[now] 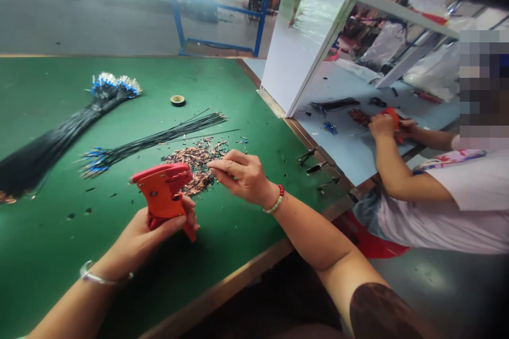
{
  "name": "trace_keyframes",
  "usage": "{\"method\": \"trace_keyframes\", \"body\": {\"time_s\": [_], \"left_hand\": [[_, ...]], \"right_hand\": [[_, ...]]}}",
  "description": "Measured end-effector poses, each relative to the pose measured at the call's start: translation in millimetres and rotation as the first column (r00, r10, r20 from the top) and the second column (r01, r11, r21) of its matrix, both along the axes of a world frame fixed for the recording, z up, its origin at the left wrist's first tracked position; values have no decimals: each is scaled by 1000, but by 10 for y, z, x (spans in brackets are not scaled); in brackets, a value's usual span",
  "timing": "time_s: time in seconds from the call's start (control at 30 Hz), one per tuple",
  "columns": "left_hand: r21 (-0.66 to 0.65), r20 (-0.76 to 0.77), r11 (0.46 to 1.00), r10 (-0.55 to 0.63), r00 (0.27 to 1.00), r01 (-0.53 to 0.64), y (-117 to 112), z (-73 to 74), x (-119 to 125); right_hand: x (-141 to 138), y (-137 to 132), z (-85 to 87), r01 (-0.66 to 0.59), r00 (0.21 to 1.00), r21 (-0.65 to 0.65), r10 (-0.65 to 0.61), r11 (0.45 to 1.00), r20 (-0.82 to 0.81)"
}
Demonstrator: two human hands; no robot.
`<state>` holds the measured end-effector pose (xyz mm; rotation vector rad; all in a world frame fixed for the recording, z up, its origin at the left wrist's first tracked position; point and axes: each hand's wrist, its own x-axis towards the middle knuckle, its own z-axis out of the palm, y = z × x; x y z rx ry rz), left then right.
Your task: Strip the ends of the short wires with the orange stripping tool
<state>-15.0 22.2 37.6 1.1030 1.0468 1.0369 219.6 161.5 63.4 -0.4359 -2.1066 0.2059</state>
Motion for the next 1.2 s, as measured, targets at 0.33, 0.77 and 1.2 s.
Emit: {"method": "trace_keyframes", "body": {"time_s": [0.33,0.77,1.2], "left_hand": [[-70,-15,992,101,995,-101,-57,243,185],[-108,-54,976,183,982,-188,-80,367,266],[-51,-121,977,200,972,-207,-86,313,257]], "right_hand": [[38,-29,48,25,988,97,-40,995,152],[34,-29,61,28,984,65,-39,997,174],[42,-25,75,12,990,83,-24,996,142]]}}
